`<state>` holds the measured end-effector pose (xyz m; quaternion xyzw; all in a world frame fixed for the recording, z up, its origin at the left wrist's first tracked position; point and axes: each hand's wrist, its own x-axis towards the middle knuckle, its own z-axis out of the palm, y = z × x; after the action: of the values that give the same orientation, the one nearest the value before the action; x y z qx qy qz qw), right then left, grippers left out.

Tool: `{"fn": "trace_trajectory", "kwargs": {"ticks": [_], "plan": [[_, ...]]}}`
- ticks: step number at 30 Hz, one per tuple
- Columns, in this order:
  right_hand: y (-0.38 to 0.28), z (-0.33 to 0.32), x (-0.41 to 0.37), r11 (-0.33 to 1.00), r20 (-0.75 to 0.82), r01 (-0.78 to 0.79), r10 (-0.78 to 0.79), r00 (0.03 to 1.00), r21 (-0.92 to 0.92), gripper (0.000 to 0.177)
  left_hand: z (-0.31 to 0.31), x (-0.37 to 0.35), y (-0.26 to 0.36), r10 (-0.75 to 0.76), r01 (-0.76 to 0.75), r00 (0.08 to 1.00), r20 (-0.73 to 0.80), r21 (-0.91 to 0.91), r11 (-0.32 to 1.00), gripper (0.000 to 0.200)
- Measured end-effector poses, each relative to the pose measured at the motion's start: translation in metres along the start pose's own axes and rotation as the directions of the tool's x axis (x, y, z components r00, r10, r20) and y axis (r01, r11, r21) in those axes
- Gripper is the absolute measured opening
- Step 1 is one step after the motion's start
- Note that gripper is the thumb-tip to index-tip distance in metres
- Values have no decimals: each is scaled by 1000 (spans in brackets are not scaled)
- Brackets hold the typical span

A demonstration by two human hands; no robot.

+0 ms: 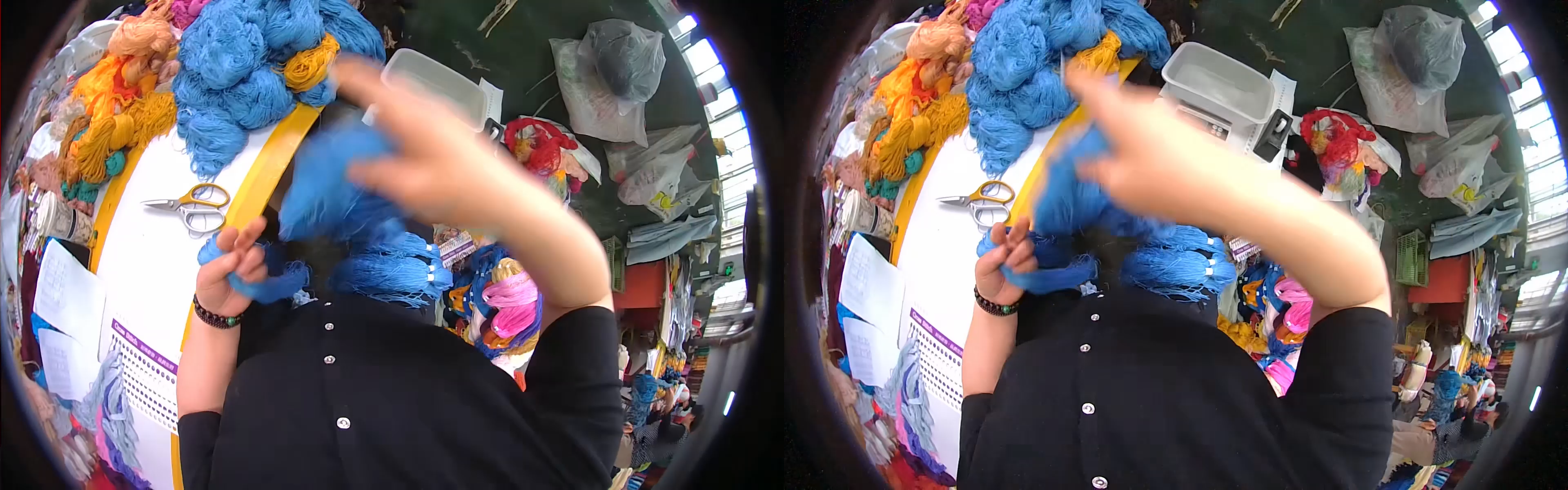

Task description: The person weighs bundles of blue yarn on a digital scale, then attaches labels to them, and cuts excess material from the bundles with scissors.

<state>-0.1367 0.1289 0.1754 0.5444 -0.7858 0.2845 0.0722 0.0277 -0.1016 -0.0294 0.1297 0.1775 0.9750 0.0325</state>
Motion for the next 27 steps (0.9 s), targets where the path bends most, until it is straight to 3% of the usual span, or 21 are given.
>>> {"fn": "trace_trajectory", "kwargs": {"ticks": [1,2,3,5,6,8,9,11,12,13,15,17,18,19,20,21,23,26,27], "plan": [[-16,12,-6,947,308,-296,248,918,120,74,12,6,1,27,-2,993,-119,204,979,47],[-13,34,-16,964,283,-201,146,948,176,76,30,14,2,79,19,970,-230,395,919,48],[-22,42,-21,949,354,-267,194,915,169,78,49,24,1,115,44,956,-271,520,853,47],[-38,47,-23,933,484,-274,132,865,235,84,64,37,-4,90,88,966,-243,634,768,49],[-39,59,-29,958,423,-178,69,904,225,85,70,44,-4,-16,153,977,-211,655,740,50],[-48,60,-36,969,435,-157,60,899,191,86,85,51,-20,-31,156,977,-212,606,780,51],[-53,53,-36,972,440,-159,67,895,176,87,94,47,-8,-236,319,948,-215,669,671,51],[-59,34,-35,945,464,-239,112,879,223,88,91,51,-6,-407,193,912,46,828,527,48],[-59,28,-37,911,490,-315,154,858,266,88,95,44,-9,-378,279,925,-41,749,601,40],[-56,27,-42,868,485,-343,141,863,359,83,88,38,-7,-351,253,934,-60,806,535,31],[-47,31,-52,765,439,-363,117,891,532,77,111,33,-1,-365,372,914,-177,723,582,28],[-41,42,-59,549,489,-514,207,847,659,67,116,30,-4,-323,323,932,-164,781,534,26],[-37,46,-61,402,552,-601,243,797,691,64,119,29,-6,-250,351,934,-257,795,496,26],[-32,51,-64,411,540,-607,278,794,680,62,121,30,-8,-167,380,925,-342,804,458,27],[-28,67,-66,361,293,-377,265,919,853,55,121,31,-9,-117,369,927,-356,816,445,29],[-22,58,-72,622,222,-399,345,912,674,43,120,32,-9,-82,370,925,-372,830,418,28],[-19,60,-78,241,198,-333,453,869,912,26,120,37,-7,-43,395,913,-406,850,347,26],[-31,62,-81,321,182,-314,382,906,893,21,123,42,-15,-7,402,900,-436,824,400,22],[-30,68,-80,499,80,-235,313,947,834,20,124,43,-17,-12,404,900,-435,824,398,22]]}}
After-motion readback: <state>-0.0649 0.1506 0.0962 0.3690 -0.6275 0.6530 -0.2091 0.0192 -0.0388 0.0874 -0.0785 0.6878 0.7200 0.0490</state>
